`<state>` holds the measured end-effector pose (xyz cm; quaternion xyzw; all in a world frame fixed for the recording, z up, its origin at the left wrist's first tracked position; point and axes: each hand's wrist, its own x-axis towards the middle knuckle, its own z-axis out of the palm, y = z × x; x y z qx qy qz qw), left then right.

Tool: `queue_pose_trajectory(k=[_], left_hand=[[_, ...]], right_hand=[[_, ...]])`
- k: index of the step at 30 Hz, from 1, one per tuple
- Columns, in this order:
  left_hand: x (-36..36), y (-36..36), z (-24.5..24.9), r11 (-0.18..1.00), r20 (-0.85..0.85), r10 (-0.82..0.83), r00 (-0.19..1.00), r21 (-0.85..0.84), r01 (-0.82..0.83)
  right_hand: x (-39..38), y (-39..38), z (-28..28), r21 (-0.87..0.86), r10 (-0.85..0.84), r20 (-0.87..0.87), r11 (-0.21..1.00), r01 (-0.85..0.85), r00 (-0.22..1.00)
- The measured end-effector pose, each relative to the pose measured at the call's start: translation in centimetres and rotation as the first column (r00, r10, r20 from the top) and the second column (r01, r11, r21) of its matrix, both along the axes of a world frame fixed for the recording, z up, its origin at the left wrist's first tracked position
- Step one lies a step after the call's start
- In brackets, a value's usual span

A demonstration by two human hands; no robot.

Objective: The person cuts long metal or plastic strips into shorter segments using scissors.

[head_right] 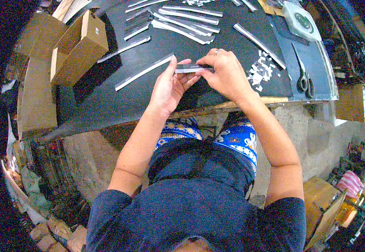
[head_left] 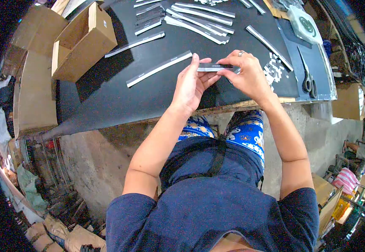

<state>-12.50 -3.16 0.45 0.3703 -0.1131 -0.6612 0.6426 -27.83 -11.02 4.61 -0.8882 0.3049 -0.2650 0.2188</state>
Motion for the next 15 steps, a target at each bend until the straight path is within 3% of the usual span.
queue_pose_trajectory(k=[6, 10, 15], left_hand=[[0.6, 0.1, -0.1, 0.997, 0.019, -0.081, 0.997, -0.01, 0.081], [0.4, 0.3, 0.1, 0.998, 0.01, -0.058, 0.998, -0.034, 0.058], [0.5, 0.3, 0.1, 0.999, -0.003, -0.042, 0.999, -0.023, 0.042]], right_hand=[[-0.1, 0.2, 0.2, -0.07, 0.021, 0.05, 0.997, -0.017, 0.999], [-0.6, 0.2, 0.7, -0.016, 0.021, 0.035, 1.0, -0.021, 0.999], [-1.2, 0.1, 0.3, -0.081, 0.012, -0.008, 0.997, -0.013, 1.0]])
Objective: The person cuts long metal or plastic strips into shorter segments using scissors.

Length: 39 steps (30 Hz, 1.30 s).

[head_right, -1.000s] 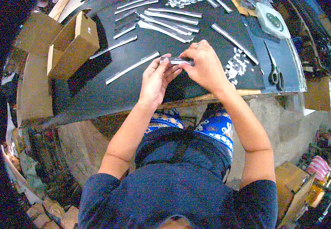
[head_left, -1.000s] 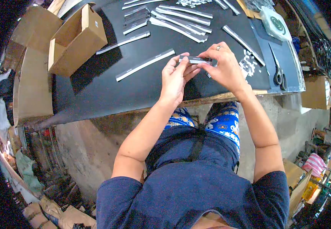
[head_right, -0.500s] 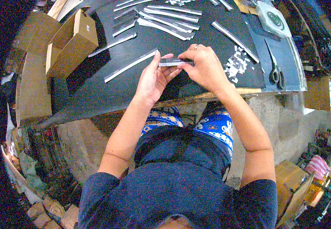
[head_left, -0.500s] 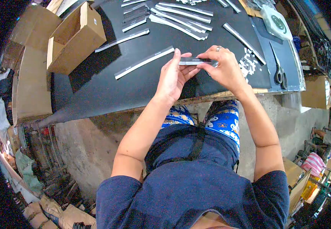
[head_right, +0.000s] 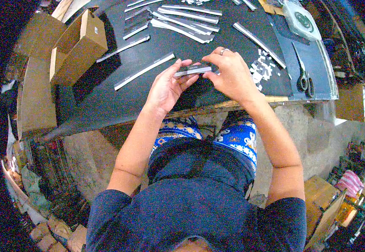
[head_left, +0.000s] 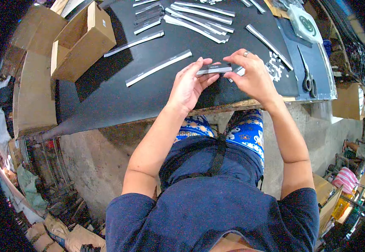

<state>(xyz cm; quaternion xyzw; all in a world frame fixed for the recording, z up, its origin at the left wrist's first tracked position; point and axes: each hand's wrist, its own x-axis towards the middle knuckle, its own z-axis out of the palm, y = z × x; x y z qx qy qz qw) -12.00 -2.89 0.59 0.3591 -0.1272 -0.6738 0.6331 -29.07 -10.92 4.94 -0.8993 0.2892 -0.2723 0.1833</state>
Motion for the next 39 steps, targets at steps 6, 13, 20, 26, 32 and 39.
queue_pose_trajectory(k=[6, 13, 20, 26, 32, 39], left_hand=[[-0.09, -0.01, -0.1, 1.0, 0.002, -0.006, 1.0, -0.014, 0.006], [-0.11, -0.15, -0.18, 1.0, -0.007, -0.01, 1.0, -0.014, 0.01], [-0.12, -0.22, 0.08, 1.0, 0.001, -0.015, 1.0, 0.003, 0.015], [-0.1, -0.36, -0.05, 1.0, -0.009, -0.009, 1.0, 0.025, 0.009], [-0.1, -0.5, 0.12, 0.999, -0.041, 0.012, 0.999, 0.031, -0.011], [-0.18, -0.5, 0.08, 1.0, -0.046, 0.012, 0.999, 0.02, -0.011]], right_hand=[[-0.27, -0.23, -0.05, 0.056, 0.005, -0.02, 0.998, -0.003, 1.0], [-0.36, -0.42, -0.28, 0.068, -0.007, -0.031, 0.998, 0.009, 1.0], [-0.53, -0.29, -0.18, 0.073, -0.031, -0.005, 0.997, 0.031, 1.0], [-0.81, -0.52, -0.16, 0.126, -0.038, 0.021, 0.991, 0.035, 0.999], [-0.97, -0.84, -0.43, 0.224, -0.058, 0.066, 0.974, 0.042, 0.996], [-0.97, -0.8, -0.27, 0.262, -0.048, 0.067, 0.965, 0.029, 0.997]])
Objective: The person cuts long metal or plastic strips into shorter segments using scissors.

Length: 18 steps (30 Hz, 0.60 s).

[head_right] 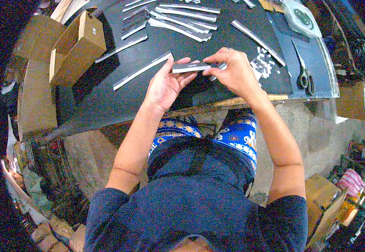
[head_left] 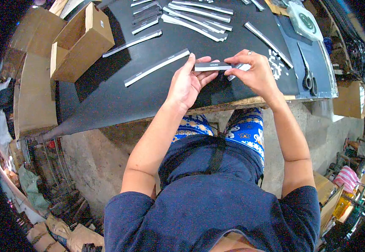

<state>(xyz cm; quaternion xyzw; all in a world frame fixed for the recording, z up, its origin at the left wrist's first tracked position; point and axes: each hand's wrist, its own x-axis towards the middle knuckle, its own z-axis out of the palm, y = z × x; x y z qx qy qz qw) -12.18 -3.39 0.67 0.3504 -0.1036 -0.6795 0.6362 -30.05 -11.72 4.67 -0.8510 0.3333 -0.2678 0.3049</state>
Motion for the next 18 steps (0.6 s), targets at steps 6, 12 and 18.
queue_pose_trajectory(k=[6, 12, 18], left_hand=[[-0.02, -0.04, 0.03, 1.0, -0.02, 0.002, 1.0, 0.003, -0.002], [0.0, -0.06, -0.12, 1.0, -0.035, 0.004, 0.999, 0.004, -0.004], [-0.04, -0.03, 0.2, 1.0, -0.059, -0.001, 0.998, 0.028, 0.002]], right_hand=[[-0.03, -0.1, -0.21, 0.037, -0.011, 0.006, 0.999, 0.01, 1.0], [-0.16, -0.26, -0.36, 0.064, -0.011, 0.0, 0.998, 0.011, 1.0], [-0.27, -0.32, -0.43, 0.127, -0.032, 0.005, 0.991, 0.031, 0.999]])
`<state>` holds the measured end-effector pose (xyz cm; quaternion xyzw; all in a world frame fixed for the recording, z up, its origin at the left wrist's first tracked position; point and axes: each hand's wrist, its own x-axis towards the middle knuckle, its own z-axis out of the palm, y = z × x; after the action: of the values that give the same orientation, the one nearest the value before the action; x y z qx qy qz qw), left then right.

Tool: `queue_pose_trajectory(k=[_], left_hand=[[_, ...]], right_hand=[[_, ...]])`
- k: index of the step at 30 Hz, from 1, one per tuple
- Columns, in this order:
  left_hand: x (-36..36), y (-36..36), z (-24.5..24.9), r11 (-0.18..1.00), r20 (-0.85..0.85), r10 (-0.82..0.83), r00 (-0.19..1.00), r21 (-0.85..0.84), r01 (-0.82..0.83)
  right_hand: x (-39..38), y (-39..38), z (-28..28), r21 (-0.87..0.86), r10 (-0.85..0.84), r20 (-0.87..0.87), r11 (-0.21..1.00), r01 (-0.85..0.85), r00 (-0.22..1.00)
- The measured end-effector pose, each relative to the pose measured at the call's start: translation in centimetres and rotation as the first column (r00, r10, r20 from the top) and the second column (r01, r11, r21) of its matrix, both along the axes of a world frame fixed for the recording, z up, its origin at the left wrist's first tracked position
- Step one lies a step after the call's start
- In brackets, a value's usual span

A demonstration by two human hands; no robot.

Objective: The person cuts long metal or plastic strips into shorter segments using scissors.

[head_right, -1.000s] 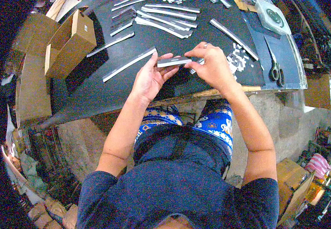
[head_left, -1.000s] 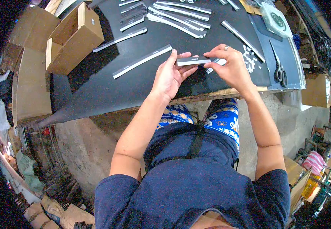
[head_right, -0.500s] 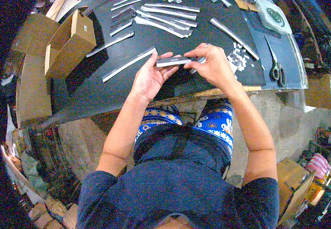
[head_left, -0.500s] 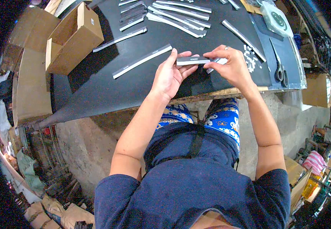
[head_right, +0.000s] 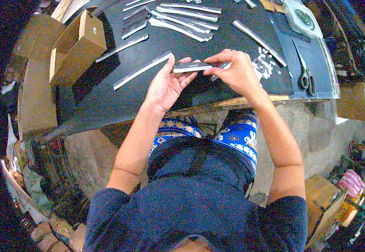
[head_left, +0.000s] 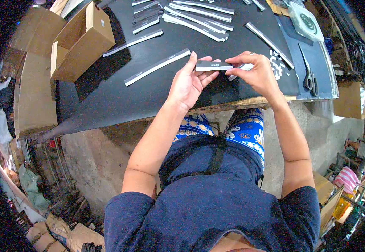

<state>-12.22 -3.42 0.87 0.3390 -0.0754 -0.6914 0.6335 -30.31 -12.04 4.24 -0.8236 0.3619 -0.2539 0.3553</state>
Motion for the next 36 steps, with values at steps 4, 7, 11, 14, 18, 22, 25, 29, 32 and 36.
queue_pose_trajectory(k=[4, 7, 11, 14, 18, 22, 25, 29, 32, 36], left_hand=[[0.0, 0.0, 0.1, 1.0, -0.007, 0.0, 1.0, 0.016, 0.0], [-0.1, 0.0, 0.2, 1.0, 0.011, 0.02, 1.0, 0.019, -0.021], [0.1, 0.0, -0.5, 1.0, -0.002, -0.012, 1.0, 0.015, 0.012], [-0.2, 0.2, -0.6, 1.0, 0.009, -0.028, 1.0, 0.005, 0.028], [-1.1, 0.6, 0.5, 0.999, 0.06, 0.016, 0.998, 0.048, -0.019], [-1.2, 0.7, 0.0, 0.999, 0.055, 0.051, 0.997, 0.011, -0.052], [-1.5, 0.9, 1.2, 0.998, 0.044, 0.053, 0.998, 0.016, -0.054], [-1.5, 1.0, 0.9, 0.998, 0.04, 0.05, 0.998, -0.035, -0.049], [-1.6, 1.0, 1.3, 0.998, 0.026, 0.051, 0.998, -0.026, -0.05], [-1.4, 0.9, 0.8, 0.999, 0.036, 0.028, 0.999, -0.043, -0.026]], right_hand=[[0.1, 0.1, -0.2, 0.062, -0.009, 0.01, 0.998, 0.008, 1.0], [0.3, 0.4, -0.1, -0.01, 0.008, 0.014, 1.0, -0.008, 1.0], [1.3, 1.3, 0.5, -0.428, 0.026, 0.036, 0.904, -0.008, 0.999], [2.3, 2.2, 0.4, -0.458, 0.089, 0.038, 0.887, -0.062, 0.995], [3.6, 3.0, -0.8, -0.386, 0.114, 0.053, 0.919, -0.085, 0.992], [4.3, 3.3, -1.1, -0.382, 0.071, 0.098, 0.924, -0.028, 0.993], [4.3, 3.2, -1.2, -0.34, 0.051, 0.133, 0.94, -0.003, 0.99], [4.2, 3.0, -1.2, -0.302, 0.048, 0.185, 0.953, 0.011, 0.981], [4.2, 3.0, -0.9, -0.271, 0.051, 0.203, 0.962, 0.006, 0.978], [4.1, 3.0, -1.0, -0.221, 0.021, 0.229, 0.975, 0.031, 0.973]])
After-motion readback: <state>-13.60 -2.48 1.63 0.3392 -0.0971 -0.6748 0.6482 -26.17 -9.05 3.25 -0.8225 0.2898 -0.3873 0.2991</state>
